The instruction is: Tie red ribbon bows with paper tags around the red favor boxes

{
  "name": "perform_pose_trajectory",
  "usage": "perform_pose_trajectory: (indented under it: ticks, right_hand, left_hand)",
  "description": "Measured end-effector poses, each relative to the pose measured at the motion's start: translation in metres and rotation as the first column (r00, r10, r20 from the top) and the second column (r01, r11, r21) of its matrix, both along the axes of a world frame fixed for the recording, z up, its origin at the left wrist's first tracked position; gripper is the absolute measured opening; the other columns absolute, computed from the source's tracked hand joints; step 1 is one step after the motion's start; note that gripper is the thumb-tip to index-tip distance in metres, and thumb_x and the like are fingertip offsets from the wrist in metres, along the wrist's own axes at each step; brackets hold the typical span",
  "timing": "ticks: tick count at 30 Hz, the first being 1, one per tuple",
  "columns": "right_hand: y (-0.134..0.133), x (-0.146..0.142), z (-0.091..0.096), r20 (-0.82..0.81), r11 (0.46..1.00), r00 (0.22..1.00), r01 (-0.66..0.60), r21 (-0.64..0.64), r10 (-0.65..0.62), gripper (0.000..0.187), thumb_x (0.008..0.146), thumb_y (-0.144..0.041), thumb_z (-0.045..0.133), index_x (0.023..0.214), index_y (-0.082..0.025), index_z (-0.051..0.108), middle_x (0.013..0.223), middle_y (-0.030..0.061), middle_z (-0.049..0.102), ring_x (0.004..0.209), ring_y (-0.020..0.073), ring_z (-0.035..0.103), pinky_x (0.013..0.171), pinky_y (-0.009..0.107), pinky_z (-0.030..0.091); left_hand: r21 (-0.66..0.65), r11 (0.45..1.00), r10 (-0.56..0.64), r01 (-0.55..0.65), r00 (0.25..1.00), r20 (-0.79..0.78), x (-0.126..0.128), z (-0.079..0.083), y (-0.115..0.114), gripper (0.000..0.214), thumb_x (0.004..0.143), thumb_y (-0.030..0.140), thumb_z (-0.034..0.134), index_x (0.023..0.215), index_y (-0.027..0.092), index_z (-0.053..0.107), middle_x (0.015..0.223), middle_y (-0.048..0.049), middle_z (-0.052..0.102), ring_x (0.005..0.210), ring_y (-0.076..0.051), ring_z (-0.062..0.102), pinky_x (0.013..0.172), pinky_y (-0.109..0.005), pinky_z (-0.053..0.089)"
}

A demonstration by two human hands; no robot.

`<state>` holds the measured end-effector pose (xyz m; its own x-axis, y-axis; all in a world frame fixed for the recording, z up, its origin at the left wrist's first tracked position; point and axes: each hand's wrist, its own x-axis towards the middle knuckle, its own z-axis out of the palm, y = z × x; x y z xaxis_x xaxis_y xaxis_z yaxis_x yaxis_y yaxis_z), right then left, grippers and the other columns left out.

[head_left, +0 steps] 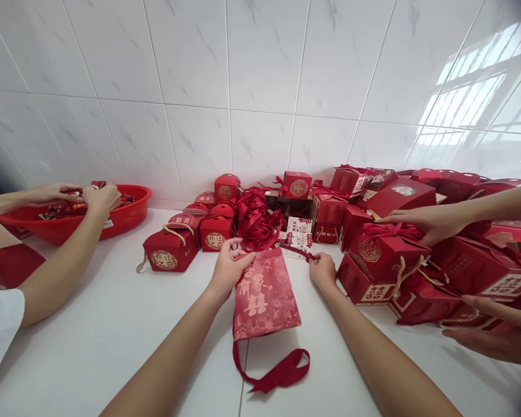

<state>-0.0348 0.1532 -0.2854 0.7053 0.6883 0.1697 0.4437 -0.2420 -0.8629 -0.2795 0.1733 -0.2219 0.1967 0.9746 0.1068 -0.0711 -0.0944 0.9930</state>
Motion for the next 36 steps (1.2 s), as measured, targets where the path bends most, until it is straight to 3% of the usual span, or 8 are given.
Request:
perform_pose_trajectory:
  ticks: [3, 5, 12, 17, 20, 23, 27, 36]
  right_hand:
    - [0.0, 0.002, 0.013, -0.112, 0.987, 0.99, -0.072, 0.143, 0.088, 0.017, 0.07, -0.022, 0.06, 0.082, -0.012, 0.065, 0.086, 0.0111, 0.068, 0.087, 0.0263, 0.063, 0.083, 0.038, 0.047]
    - [0.003, -0.001, 0.033, -0.177, 0.958, 0.971, -0.111, 0.265, 0.162, 0.023, 0.068, -0.028, 0.063, 0.083, -0.012, 0.065, 0.084, 0.0096, 0.069, 0.082, 0.0234, 0.064, 0.077, 0.034, 0.049]
    - [-0.003, -0.019, 0.12, -0.235, 0.787, 0.876, -0.225, 0.575, 0.422, 0.039, 0.06, -0.041, 0.073, 0.087, -0.013, 0.07, 0.086, 0.0089, 0.072, 0.077, 0.0197, 0.066, 0.07, 0.031, 0.051]
    - [-0.025, -0.029, 0.143, -0.19, 0.678, 0.827, -0.277, 0.681, 0.529, 0.029, 0.059, -0.034, 0.079, 0.081, -0.016, 0.074, 0.081, 0.0056, 0.073, 0.077, 0.0188, 0.067, 0.075, 0.033, 0.052]
    - [-0.036, -0.037, 0.149, -0.15, 0.615, 0.814, -0.289, 0.733, 0.561, 0.023, 0.063, -0.03, 0.079, 0.081, -0.018, 0.075, 0.081, 0.0041, 0.074, 0.078, 0.0185, 0.068, 0.076, 0.033, 0.054]
    - [-0.048, -0.046, 0.155, -0.073, 0.577, 0.831, -0.316, 0.753, 0.551, 0.017, 0.067, -0.026, 0.077, 0.083, -0.02, 0.075, 0.083, 0.0033, 0.074, 0.078, 0.0174, 0.068, 0.073, 0.031, 0.055]
    - [-0.065, -0.06, 0.161, 0.097, 0.56, 0.874, -0.386, 0.733, 0.476, 0.015, 0.073, -0.022, 0.072, 0.088, -0.021, 0.075, 0.083, 0.0029, 0.073, 0.072, 0.0148, 0.066, 0.065, 0.027, 0.054]
    - [-0.082, -0.076, 0.167, -0.083, 0.499, 0.747, -0.353, 0.792, 0.66, 0.012, 0.069, -0.022, 0.078, 0.078, -0.02, 0.071, 0.074, 0.0006, 0.071, 0.066, 0.0114, 0.065, 0.058, 0.02, 0.053]
  left_hand:
    - [0.289, 0.957, 0.034, -0.024, 0.999, -0.032, 0.005, 0.029, 0.004, 0.054, 0.071, 0.036, 0.072, 0.114, 0.023, 0.042, 0.07, 0.0072, 0.055, 0.058, -0.009, 0.054, 0.059, -0.021, 0.043]
    - [0.41, 0.907, -0.02, 0.097, 0.982, -0.187, 0.015, 0.048, 0.002, 0.042, 0.075, 0.035, 0.069, 0.109, 0.022, 0.048, 0.073, 0.0049, 0.057, 0.061, -0.01, 0.055, 0.061, -0.022, 0.043]
    - [0.314, 0.728, -0.272, 0.61, 0.677, -0.684, 0.043, 0.096, -0.015, 0.013, 0.078, 0.032, 0.061, 0.081, 0.02, 0.064, 0.09, -0.0011, 0.068, 0.079, -0.017, 0.062, 0.068, -0.026, 0.046]
    - [0.225, 0.748, -0.129, 0.625, 0.469, -0.874, 0.033, 0.117, -0.023, 0.009, 0.075, 0.02, 0.054, 0.077, 0.023, 0.062, 0.079, 0.001, 0.067, 0.069, -0.017, 0.061, 0.055, -0.025, 0.041]
    - [0.312, 0.79, 0.09, 0.527, 0.404, -0.91, 0.028, 0.127, -0.042, 0.006, 0.077, 0.021, 0.052, 0.076, 0.022, 0.058, 0.079, -0.001, 0.065, 0.067, -0.019, 0.059, 0.052, -0.027, 0.037]
    - [0.502, 0.752, 0.244, 0.427, 0.527, -0.814, 0.027, 0.136, -0.066, 0.013, 0.084, 0.034, 0.052, 0.081, 0.022, 0.056, 0.084, -0.0025, 0.065, 0.073, -0.02, 0.059, 0.056, -0.028, 0.038]
    - [0.575, 0.764, 0.211, 0.293, 0.728, -0.652, 0.029, 0.141, -0.083, 0.024, 0.089, 0.046, 0.049, 0.083, 0.023, 0.053, 0.082, 0.0007, 0.064, 0.069, -0.017, 0.058, 0.058, -0.027, 0.041]
    - [0.538, 0.788, 0.028, 0.298, 0.857, -0.515, 0.028, 0.142, -0.08, 0.023, 0.092, 0.043, 0.047, 0.087, 0.023, 0.057, 0.082, 0.0018, 0.065, 0.074, -0.014, 0.06, 0.061, -0.024, 0.046]
